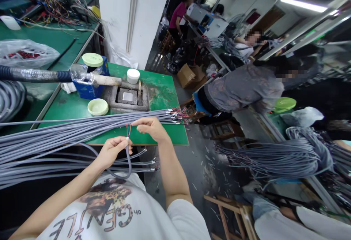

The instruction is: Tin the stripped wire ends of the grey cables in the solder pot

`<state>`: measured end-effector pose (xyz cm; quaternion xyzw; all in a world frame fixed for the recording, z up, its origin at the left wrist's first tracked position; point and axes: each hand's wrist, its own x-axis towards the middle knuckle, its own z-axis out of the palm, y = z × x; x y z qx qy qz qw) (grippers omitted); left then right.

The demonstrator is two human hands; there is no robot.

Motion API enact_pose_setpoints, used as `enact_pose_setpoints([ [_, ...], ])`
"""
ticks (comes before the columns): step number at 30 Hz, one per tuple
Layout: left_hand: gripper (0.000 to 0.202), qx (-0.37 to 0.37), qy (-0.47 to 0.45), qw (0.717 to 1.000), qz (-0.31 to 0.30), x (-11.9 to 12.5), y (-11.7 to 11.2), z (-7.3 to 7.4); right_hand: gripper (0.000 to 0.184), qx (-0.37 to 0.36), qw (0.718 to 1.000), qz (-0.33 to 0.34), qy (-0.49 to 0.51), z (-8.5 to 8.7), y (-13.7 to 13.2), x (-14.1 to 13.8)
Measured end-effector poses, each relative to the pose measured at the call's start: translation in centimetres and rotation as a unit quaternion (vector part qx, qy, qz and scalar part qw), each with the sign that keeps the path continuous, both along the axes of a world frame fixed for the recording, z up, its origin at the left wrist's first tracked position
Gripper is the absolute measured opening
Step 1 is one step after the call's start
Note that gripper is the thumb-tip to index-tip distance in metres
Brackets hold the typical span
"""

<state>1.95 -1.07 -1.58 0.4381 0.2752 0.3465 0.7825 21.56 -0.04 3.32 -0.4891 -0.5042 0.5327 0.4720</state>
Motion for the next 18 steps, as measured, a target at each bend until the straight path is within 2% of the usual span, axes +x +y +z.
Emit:
enact_pose_setpoints([
  [2,0.032,0.006,-0.009,1.000,-0.022,-0.1,0.1,0.0,0.030,-0.032,0.998,0.058,0.021,-0.5,-0.3,-0.7],
  [6,0.033,0.012,-0.019,0.998,-0.066,-0.2,0.0,-0.2,0.028,-0.020,0.996,0.067,0.053,-1.0,0.1,-2.3],
  [9,0.033,0.011,-0.036,0.995,-0.094,-0.5,-0.1,-0.4,0.024,0.013,0.992,0.020,0.123,-1.3,0.2,-3.6],
  [14,0.034,-0.006,-0.066,0.989,-0.133,-0.9,0.1,-0.2,0.034,0.017,0.972,-0.062,0.224,-1.9,-0.2,-6.3],
  [18,0.037,-0.038,-0.096,0.988,-0.119,-1.0,0.1,-0.2,0.038,0.011,0.961,-0.130,0.245,-1.4,0.7,-6.4],
])
